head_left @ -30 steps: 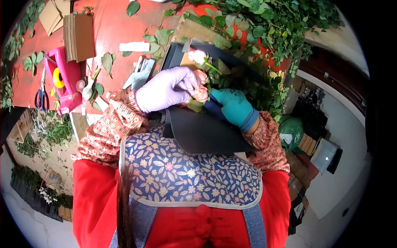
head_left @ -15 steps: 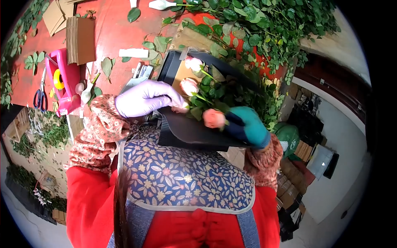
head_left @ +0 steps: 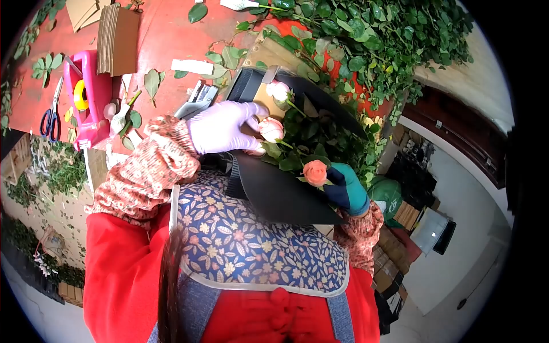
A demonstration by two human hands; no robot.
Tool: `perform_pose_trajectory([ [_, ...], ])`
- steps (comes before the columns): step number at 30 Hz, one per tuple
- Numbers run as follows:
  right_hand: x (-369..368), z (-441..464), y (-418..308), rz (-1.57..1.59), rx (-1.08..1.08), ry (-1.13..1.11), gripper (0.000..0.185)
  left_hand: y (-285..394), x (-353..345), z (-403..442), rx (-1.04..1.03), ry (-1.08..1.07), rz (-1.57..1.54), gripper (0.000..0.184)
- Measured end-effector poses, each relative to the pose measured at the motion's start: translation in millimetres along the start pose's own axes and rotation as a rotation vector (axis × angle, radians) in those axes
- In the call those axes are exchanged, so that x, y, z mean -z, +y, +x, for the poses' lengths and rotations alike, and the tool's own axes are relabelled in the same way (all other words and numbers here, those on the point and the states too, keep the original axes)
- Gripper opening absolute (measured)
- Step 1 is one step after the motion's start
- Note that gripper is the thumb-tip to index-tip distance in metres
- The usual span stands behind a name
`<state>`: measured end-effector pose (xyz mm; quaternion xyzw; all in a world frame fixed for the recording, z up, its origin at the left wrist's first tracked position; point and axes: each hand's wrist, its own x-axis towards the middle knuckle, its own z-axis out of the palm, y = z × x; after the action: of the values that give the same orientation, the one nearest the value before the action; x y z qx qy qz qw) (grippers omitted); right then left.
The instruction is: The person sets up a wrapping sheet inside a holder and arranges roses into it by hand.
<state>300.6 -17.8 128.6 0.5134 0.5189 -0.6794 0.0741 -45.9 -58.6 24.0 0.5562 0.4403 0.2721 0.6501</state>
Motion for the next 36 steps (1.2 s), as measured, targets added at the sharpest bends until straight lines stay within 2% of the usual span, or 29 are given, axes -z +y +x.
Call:
perform_pose_trajectory([
  [3,-0.6,5.1,2.4,-0.107,-0.023,-0.039,0.033,3.8,-5.0,13.4,-0.038,-0.066,0.017,0.056],
  [5,-6.4,9.8,-1.2,-0.198,-0.031,-0.034,0.033,1.8,-8.6,21.4,-0.187,-0.115,-0.068,0.048],
  [7,-16.0,10.1,-13.2,-0.153,0.069,-0.075,0.032,5.0,-11.3,21.1,-0.195,-0.071,-0.045,0.043],
  [9,-7.4,16.1,-5.2,-0.233,0.014,-0.099,0.030,7.4,-13.7,23.8,-0.289,-0.041,-0.029,0.044],
  [11,-9.6,17.3,-14.8,-0.246,-0.022,-0.160,0.028,8.1,-15.7,26.2,-0.291,-0.050,-0.016,0.041],
  [12,-11.4,18.9,-13.7,-0.355,0.074,-0.143,0.027,7.8,-17.4,27.6,-0.324,-0.033,0.013,0.040],
  [13,-15.3,19.6,-12.5,-0.340,0.071,-0.133,0.027,8.1,-18.7,28.8,-0.358,-0.016,0.041,0.039],
  [15,-15.9,22.3,-14.5,-0.418,0.268,-0.072,0.016,14.1,-19.8,29.2,-0.337,-0.013,0.050,0.036],
  [17,-16.4,22.7,-18.0,-0.442,0.198,-0.101,0.017,19.3,-18.6,28.5,-0.345,-0.002,0.142,0.033],
  [20,-25.0,26.6,-12.1,-0.321,0.308,-0.051,0.018,22.7,-17.4,26.4,-0.368,0.019,0.216,0.032],
  [27,-28.1,29.8,-21.9,-0.465,0.262,-0.093,0.017,31.9,-11.1,21.5,-0.362,0.036,0.365,0.029],
  [34,-24.2,28.5,-23.3,-0.434,0.262,-0.112,0.021,39.7,-19.6,26.2,-0.353,0.032,0.406,0.029],
  [36,-24.0,27.7,-30.1,-0.431,0.258,-0.110,0.023,36.8,-23.8,28.8,-0.429,0.075,0.404,0.028],
])
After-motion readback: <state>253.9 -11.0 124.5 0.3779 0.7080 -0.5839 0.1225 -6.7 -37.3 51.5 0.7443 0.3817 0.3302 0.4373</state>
